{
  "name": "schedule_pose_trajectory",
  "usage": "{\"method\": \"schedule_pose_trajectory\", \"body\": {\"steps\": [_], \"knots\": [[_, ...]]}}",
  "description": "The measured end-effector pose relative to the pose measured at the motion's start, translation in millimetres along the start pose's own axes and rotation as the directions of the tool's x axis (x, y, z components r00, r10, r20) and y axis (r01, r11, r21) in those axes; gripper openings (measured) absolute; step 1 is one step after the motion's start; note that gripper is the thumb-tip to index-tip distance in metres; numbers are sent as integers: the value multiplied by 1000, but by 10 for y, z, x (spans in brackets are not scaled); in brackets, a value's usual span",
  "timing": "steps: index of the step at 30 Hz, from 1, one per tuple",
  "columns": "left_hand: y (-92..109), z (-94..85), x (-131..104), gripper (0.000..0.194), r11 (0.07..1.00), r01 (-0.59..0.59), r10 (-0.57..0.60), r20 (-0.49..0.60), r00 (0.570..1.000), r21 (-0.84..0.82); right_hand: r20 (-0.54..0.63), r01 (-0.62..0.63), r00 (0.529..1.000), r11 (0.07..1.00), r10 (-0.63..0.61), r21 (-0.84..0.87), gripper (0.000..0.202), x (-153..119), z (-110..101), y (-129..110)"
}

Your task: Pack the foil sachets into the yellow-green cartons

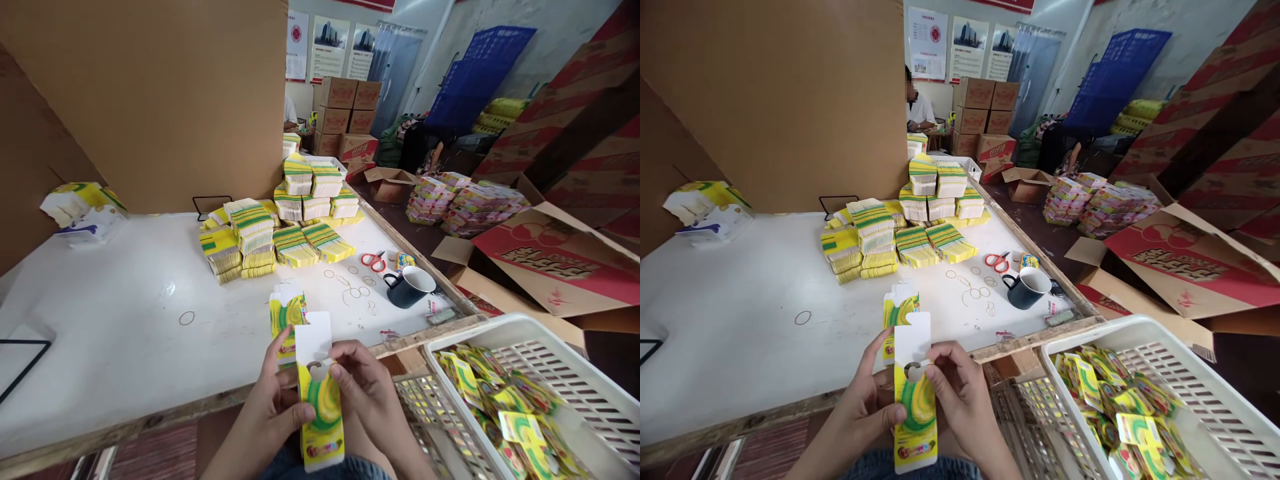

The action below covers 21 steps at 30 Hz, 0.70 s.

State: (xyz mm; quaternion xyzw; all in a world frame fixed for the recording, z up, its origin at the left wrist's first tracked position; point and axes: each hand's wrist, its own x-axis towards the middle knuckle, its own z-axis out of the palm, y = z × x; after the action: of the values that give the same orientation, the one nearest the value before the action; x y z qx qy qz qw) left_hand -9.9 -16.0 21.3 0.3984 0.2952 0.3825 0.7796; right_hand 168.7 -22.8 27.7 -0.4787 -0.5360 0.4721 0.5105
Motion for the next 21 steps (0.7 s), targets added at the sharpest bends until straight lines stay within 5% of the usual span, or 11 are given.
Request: {"method": "schedule_pose_trajectory", "body": {"steps": [7,12,17,21], "knots": [[-64,-91,-1,39,945,-40,66,-70,995,324,78,133,989,984,-124,-122,36,14,-73,-23],[-98,-93,-21,42,903,-31,69,-74,995,429,131,-107,982,969,138,-221,33,6,-65,-44],[-71,-49,-4,48,918,-67,99,-62,993,390,67,-60,994,933,89,-356,24,12,20,-30],[-29,-30,13,48,955,-48,77,-89,993,293,92,-43,993,955,73,-294,30,-12,10,-29]]}}
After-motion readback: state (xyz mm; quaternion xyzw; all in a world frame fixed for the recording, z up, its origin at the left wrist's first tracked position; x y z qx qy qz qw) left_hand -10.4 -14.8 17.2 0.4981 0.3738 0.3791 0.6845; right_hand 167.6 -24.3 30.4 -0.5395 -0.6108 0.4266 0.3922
